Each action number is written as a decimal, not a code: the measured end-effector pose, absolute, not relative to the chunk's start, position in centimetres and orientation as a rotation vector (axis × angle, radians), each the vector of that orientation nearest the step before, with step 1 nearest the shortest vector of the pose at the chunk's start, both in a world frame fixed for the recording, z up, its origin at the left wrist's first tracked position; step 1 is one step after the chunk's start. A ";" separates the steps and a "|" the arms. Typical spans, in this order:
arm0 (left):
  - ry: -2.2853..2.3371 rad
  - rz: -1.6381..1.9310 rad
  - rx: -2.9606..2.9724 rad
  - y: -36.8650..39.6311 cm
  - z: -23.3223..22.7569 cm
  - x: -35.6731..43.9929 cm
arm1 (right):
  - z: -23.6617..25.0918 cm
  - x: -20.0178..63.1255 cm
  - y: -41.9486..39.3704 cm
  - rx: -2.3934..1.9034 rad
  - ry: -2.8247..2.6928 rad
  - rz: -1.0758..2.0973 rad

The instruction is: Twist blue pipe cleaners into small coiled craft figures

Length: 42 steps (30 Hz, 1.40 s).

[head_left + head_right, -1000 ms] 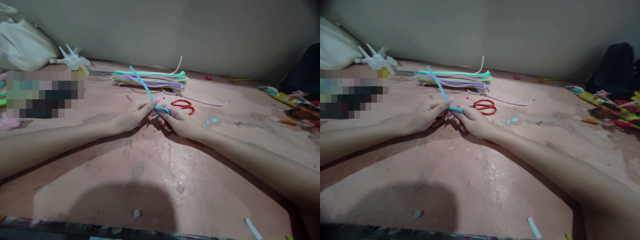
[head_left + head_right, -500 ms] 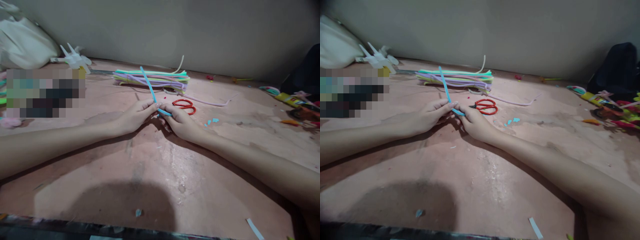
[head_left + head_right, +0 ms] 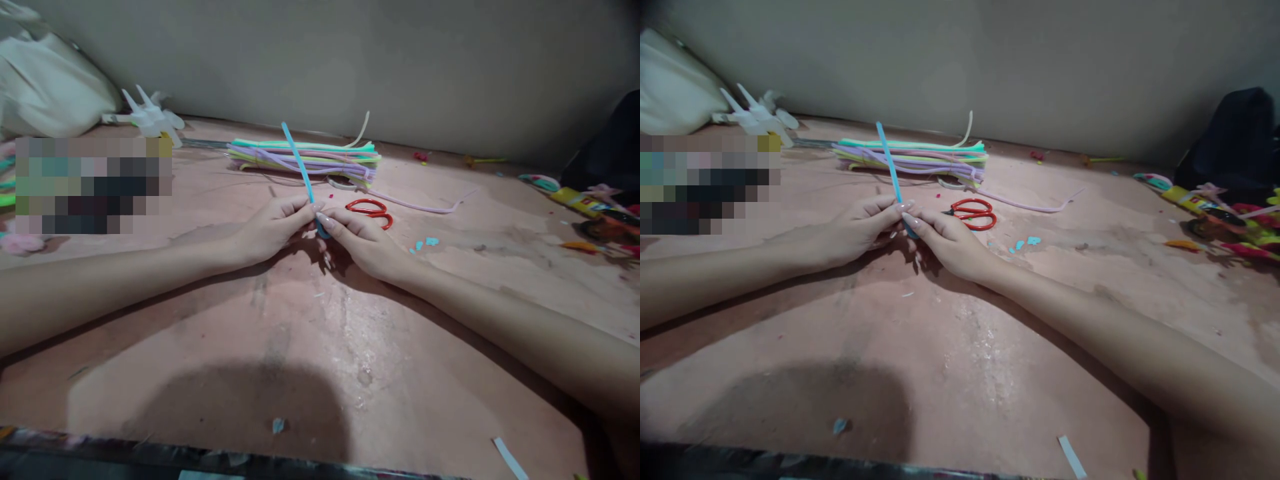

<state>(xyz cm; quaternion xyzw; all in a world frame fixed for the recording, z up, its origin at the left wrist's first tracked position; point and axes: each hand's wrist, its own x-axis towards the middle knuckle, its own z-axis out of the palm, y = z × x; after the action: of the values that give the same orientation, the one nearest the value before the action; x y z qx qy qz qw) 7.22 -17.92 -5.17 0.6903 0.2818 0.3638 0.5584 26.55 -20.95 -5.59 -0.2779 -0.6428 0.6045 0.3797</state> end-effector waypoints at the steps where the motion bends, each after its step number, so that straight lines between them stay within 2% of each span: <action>1: 0.668 0.856 1.653 -17.9 -5.2 7.2 | -5.7 26.5 -20.9 -0.694 -1.609 1.571; 8: 0.678 0.837 1.701 -18.6 -5.0 7.1 | -5.8 26.9 -20.8 -0.709 -1.677 1.605; 17: 0.727 0.936 1.822 -19.0 -4.2 7.4 | -5.9 27.8 -20.0 -0.679 -1.441 1.858; 24: 0.813 0.905 1.978 -19.2 -3.9 7.1 | -5.7 28.2 -19.8 -0.665 -1.540 1.822; 34: 0.749 0.700 1.713 -19.0 -4.8 6.9 | -5.9 27.9 -19.6 -0.774 -1.490 1.734; 42: 0.575 0.741 1.561 -18.7 -4.5 7.0 | -6.2 27.7 -19.7 -0.744 -1.492 1.664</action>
<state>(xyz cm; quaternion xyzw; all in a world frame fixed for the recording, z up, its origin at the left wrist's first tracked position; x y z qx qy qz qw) 7.02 -18.75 -4.46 0.6771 0.2494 0.3214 0.6131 27.66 -19.74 -6.20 -0.2916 -0.5853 0.6524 0.3830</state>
